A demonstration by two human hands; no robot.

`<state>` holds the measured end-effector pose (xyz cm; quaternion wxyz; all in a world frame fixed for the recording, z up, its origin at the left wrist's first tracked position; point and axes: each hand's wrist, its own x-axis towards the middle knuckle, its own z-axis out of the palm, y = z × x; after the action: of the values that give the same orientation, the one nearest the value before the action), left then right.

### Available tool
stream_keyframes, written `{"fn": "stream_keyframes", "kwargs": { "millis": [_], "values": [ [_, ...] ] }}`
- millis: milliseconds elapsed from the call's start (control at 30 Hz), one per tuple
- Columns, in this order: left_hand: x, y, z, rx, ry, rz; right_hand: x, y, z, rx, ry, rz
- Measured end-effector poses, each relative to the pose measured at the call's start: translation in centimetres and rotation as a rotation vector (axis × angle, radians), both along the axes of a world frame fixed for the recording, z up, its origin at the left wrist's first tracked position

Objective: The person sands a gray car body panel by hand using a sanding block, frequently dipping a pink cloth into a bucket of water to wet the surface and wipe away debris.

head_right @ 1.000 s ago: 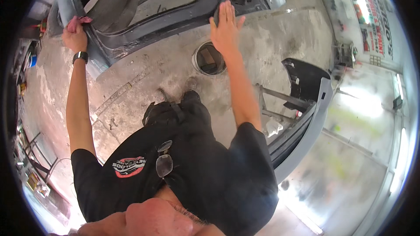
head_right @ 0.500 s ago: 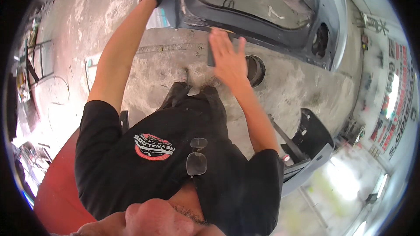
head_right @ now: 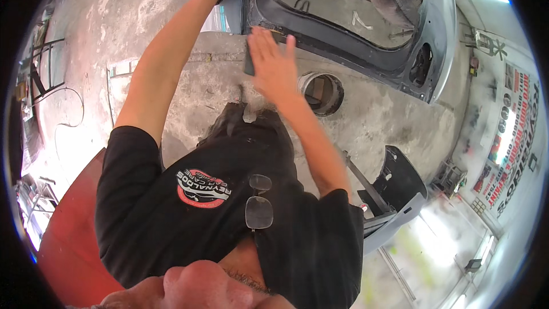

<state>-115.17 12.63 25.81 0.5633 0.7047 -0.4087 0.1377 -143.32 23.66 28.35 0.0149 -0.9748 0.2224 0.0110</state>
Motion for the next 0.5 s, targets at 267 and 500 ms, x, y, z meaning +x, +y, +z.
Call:
{"fn": "stream_keyframes", "kwargs": {
  "millis": [267,500],
  "values": [
    [-0.2,-0.1,-0.1,0.013,0.053,0.040,-3.2,-2.4,2.8,-0.142,-0.113,-0.215],
    [-0.1,-0.3,0.0,-0.011,0.064,0.029,4.1,-1.3,-0.4,-0.159,0.029,-0.080]
  ]
}}
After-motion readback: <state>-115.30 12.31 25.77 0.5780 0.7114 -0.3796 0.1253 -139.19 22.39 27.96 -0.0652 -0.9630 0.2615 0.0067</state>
